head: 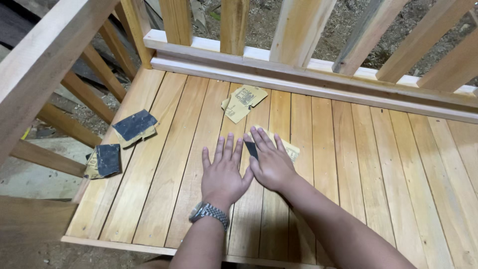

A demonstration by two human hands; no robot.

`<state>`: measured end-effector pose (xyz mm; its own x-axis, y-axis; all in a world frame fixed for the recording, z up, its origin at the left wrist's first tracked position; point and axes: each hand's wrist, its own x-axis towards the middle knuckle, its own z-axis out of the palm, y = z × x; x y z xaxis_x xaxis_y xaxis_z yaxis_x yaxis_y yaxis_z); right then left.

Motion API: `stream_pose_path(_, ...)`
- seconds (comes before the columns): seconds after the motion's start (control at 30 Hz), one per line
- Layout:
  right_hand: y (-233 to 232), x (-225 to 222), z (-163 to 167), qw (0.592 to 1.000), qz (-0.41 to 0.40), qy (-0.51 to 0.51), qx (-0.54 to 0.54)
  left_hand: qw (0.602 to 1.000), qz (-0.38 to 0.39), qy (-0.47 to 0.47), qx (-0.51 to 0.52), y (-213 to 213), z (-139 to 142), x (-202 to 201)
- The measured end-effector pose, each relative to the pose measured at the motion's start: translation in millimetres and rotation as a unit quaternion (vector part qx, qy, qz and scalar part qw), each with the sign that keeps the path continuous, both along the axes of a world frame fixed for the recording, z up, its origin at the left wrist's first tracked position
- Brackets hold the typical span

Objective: The person sits on the ground in front of an unfinished wooden bench and sands its slatted seat and edges by hand using pieces of sandpaper. They reposition the sandpaper, switch to fresh pieces, and run a hand over the boards between passes to feel the surface.

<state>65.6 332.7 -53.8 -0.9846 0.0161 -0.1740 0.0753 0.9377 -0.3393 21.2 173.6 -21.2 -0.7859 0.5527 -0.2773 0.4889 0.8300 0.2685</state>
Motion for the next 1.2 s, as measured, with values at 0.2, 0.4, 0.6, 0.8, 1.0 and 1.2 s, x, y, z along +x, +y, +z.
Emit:
stream_pose_path(0.2,20,-20,-7,1.000,-0.002,-0.023,0.007,1.000,0.003,0.010,0.009,-2,-4,1)
stream_pose_path(0.4,21,-56,-15,0.998,-0.060,0.007,0.026,1.000,0.006,0.020,0.021,1,-9,-1)
stream_pose_path(0.6,4,10,9,0.998,0.042,-0.035,-0.008,0.997,0.081,0.017,0.005,11,-12,-11)
stream_pose_path(0.8,15,-16,4,0.998,0.038,-0.039,-0.011,0.996,0.079,0.031,0.011,12,-18,-14)
stream_pose_path(1.0,16,-54,-9,0.999,-0.030,0.017,0.016,0.996,0.086,0.025,0.006,12,-21,-13)
stream_pose_path(1.2,2,1,4,0.997,0.065,-0.011,-0.036,0.995,0.090,0.034,0.020,11,-21,-15)
